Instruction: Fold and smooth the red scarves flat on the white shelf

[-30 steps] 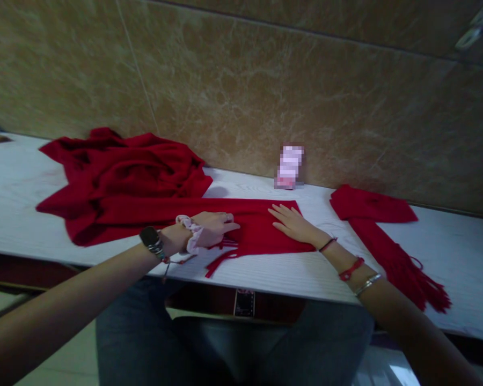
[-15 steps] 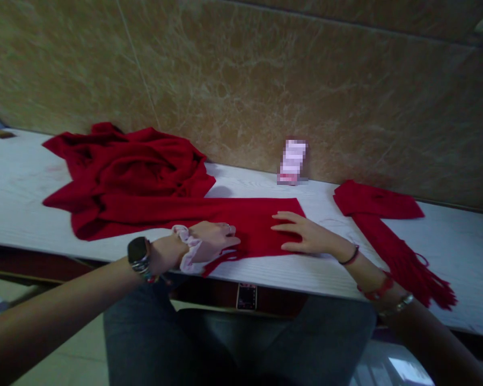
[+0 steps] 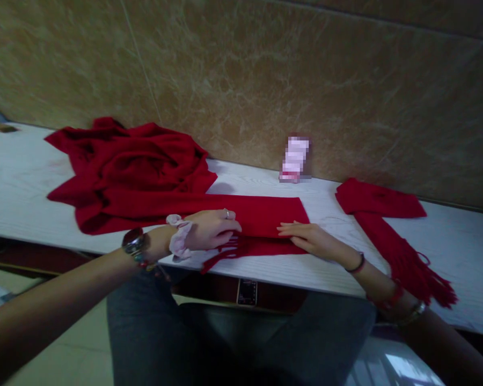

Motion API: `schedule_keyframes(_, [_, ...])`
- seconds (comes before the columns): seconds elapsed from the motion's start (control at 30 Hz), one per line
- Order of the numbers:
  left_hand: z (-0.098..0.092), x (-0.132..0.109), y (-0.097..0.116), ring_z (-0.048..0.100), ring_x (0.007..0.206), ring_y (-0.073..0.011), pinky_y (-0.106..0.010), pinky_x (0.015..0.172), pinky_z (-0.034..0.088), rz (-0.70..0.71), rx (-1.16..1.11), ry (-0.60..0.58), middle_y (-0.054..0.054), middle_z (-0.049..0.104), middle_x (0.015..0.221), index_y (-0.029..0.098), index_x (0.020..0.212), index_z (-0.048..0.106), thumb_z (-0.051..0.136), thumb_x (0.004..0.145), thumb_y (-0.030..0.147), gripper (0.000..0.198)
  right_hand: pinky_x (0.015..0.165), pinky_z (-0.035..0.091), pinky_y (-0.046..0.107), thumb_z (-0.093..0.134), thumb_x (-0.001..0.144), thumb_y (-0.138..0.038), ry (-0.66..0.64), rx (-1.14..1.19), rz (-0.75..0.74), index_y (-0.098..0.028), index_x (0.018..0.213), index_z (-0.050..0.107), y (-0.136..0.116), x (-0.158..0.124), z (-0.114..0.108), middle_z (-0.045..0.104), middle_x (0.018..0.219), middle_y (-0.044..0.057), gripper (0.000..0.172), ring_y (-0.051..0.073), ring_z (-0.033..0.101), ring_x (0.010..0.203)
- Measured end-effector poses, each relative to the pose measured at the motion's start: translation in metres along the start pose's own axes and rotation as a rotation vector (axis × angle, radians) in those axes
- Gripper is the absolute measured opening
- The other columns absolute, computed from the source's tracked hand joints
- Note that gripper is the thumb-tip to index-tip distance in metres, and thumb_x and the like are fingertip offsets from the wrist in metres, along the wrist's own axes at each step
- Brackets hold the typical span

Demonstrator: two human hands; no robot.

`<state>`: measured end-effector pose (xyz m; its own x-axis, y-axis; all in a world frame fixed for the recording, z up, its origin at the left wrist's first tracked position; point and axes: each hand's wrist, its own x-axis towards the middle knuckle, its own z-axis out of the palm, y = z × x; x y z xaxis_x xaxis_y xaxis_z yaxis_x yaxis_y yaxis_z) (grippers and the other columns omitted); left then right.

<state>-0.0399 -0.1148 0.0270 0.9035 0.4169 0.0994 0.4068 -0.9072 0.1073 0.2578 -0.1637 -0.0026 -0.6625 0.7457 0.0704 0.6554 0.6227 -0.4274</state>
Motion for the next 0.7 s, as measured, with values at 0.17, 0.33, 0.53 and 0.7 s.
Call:
schedule_keyframes(0.17, [0.028,-0.008,0.010,0.054,0.083,-0.0165,-0.023,0.068,0.042,0.082,0.011,-0.029,-0.004,0.059,0.087,0.022,0.090,0.063,0.047,0.076,0.013,0.023,0.107,0.007,0.062,0.045,0.090,-0.025,-0.139,0.061,-0.012,-0.030,0.113,0.062,0.000,-0.007,0.001,0.051,0.133,0.002,0.029,0.023,0.024,0.135])
schedule_keyframes(0.33, [0.027,0.004,-0.001,0.054,0.077,-0.0132,-0.021,0.073,0.042,0.124,-0.055,-0.042,0.000,0.060,0.080,0.023,0.087,0.064,0.051,0.078,0.016,0.017,0.107,0.005,0.061,0.047,0.089,-0.023,-0.171,0.056,0.008,-0.031,0.115,0.060,-0.004,-0.009,0.002,0.047,0.136,0.002,0.030,0.023,0.019,0.136])
schedule_keyframes(0.53, [0.035,0.030,0.000,0.046,0.116,-0.0223,-0.034,0.097,0.037,-0.145,-0.002,0.044,-0.011,0.049,0.127,0.018,0.120,0.053,0.042,0.090,0.036,0.038,0.107,0.003,0.059,0.046,0.090,-0.028,-0.152,0.070,0.018,-0.033,0.116,0.059,-0.007,-0.010,0.002,0.046,0.137,0.001,0.030,0.023,0.018,0.137])
schedule_keyframes(0.7, [0.055,0.055,-0.004,0.018,0.135,-0.0349,-0.058,0.102,0.020,-0.273,0.024,-0.169,-0.010,0.022,0.148,0.028,0.137,0.034,0.043,0.086,0.053,0.058,0.107,0.003,0.060,0.041,0.091,-0.037,-0.124,0.081,0.104,-0.033,0.122,0.055,-0.019,-0.021,0.007,0.042,0.140,0.002,0.034,0.025,0.017,0.137])
